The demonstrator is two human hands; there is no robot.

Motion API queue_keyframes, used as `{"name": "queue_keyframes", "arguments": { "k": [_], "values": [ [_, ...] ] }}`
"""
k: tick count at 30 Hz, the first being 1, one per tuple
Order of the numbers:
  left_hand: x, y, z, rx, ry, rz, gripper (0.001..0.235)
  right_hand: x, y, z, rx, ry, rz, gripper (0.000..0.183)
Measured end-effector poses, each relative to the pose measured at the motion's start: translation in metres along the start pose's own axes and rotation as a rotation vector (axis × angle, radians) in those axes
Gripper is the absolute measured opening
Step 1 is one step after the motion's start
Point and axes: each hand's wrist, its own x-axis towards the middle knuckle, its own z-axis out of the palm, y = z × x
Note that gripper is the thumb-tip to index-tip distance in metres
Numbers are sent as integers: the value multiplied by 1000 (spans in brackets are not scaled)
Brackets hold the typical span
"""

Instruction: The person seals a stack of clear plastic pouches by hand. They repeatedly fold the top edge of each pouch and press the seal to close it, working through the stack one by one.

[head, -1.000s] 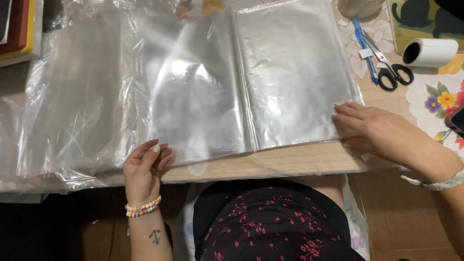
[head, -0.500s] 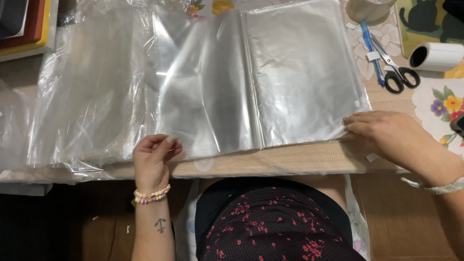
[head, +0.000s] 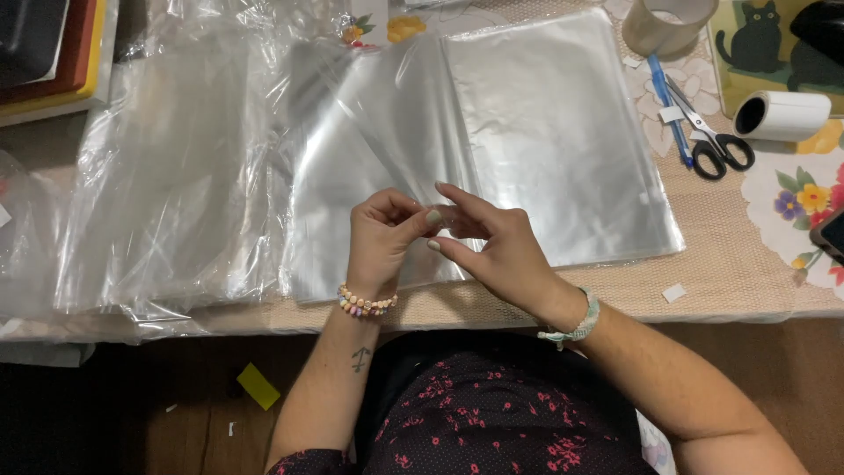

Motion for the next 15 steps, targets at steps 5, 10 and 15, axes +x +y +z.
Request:
{"name": "queue_keyframes", "arguments": {
  "k": [5, 10, 15],
  "values": [
    [3, -3, 0, 10, -17, -9, 28, 5, 5, -1, 229, 57, 184, 50],
    [2, 1, -1, 4, -22, -15, 28, 8, 13, -5, 312, 100, 291, 23],
    [-8, 20, -2, 125, -17, 3, 18, 9, 7, -3, 274, 141, 244, 16]
  ]
}}
